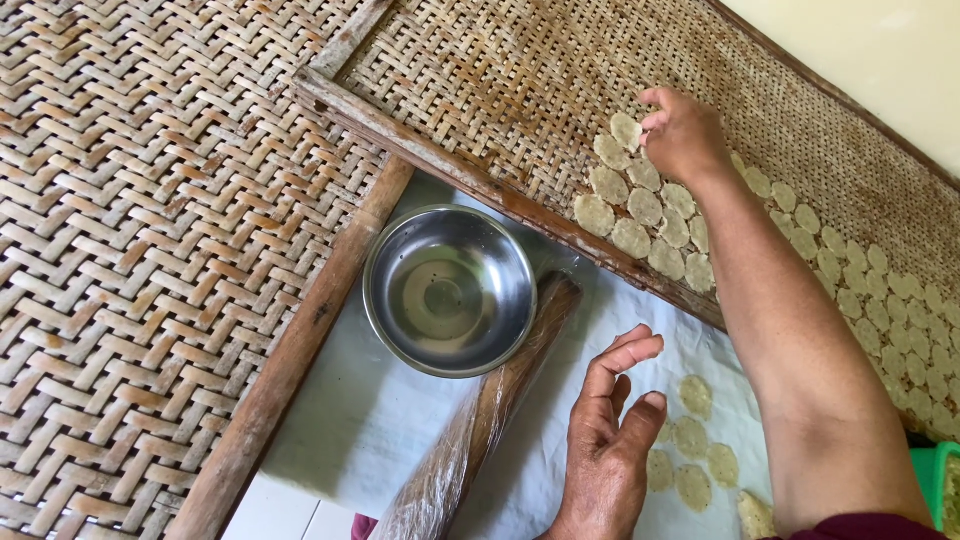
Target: Placing small circles of dough onto a drying rack.
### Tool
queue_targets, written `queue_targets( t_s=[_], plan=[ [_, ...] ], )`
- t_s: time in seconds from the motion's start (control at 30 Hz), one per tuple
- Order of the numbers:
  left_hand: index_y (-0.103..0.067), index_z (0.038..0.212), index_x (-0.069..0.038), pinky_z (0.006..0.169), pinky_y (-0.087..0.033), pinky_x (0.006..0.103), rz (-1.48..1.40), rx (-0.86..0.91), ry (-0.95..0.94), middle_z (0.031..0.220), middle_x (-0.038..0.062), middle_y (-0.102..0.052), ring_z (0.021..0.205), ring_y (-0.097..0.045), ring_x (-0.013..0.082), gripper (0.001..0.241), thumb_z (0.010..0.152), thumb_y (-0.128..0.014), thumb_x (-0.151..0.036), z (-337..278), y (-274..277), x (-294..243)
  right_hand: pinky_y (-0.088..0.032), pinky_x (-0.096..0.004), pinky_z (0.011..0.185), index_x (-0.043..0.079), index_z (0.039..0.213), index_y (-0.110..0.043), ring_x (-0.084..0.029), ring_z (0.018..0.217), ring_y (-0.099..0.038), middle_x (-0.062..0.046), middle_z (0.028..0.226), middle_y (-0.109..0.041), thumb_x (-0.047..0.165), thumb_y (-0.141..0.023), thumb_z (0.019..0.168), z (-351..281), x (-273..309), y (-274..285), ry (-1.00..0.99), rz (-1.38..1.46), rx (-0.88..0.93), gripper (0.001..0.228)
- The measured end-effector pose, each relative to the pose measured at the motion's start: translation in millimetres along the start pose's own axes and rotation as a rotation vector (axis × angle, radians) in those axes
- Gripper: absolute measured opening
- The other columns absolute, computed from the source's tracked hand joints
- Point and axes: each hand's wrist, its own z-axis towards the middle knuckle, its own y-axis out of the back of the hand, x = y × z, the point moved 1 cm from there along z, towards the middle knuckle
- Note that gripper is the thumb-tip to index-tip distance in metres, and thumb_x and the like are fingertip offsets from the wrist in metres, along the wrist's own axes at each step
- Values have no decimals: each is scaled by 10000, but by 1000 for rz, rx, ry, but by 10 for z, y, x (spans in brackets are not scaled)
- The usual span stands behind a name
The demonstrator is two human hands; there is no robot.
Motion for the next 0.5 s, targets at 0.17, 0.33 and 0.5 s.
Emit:
queue_targets(
  t_s=[0.17,0.33,0.5],
  plan=[
    [-588,1325,-137,1273,-152,452,4,-1,22,1617,54,-454,1557,-341,217,430,918,-518,-15,-5,-5,-14,-610,-319,776,194,1435,-559,-189,1000,-688,-97,1340,-639,-68,-577,957,-147,165,-1,57,-150,-38,545],
    [-589,1323,-134,1271,-150,453,9,-2,26,1609,54,-462,1556,-344,217,426,920,-517,-13,-12,0,-32,-589,-333,848,173,1430,-576,-200,1031,-669,-122,1294,-663,-49,-604,971,-69,26,-35,177,-226,-84,511],
    [-586,1328,-126,1266,-154,456,1,8,-9,1602,63,-466,1549,-353,221,427,923,-515,-12,-20,3,-33,-592,-353,866,171,1419,-587,-217,1035,-674,-130,1297,-658,-61,-576,979,-96,20,-19,187,-232,-102,497]
  ],
)
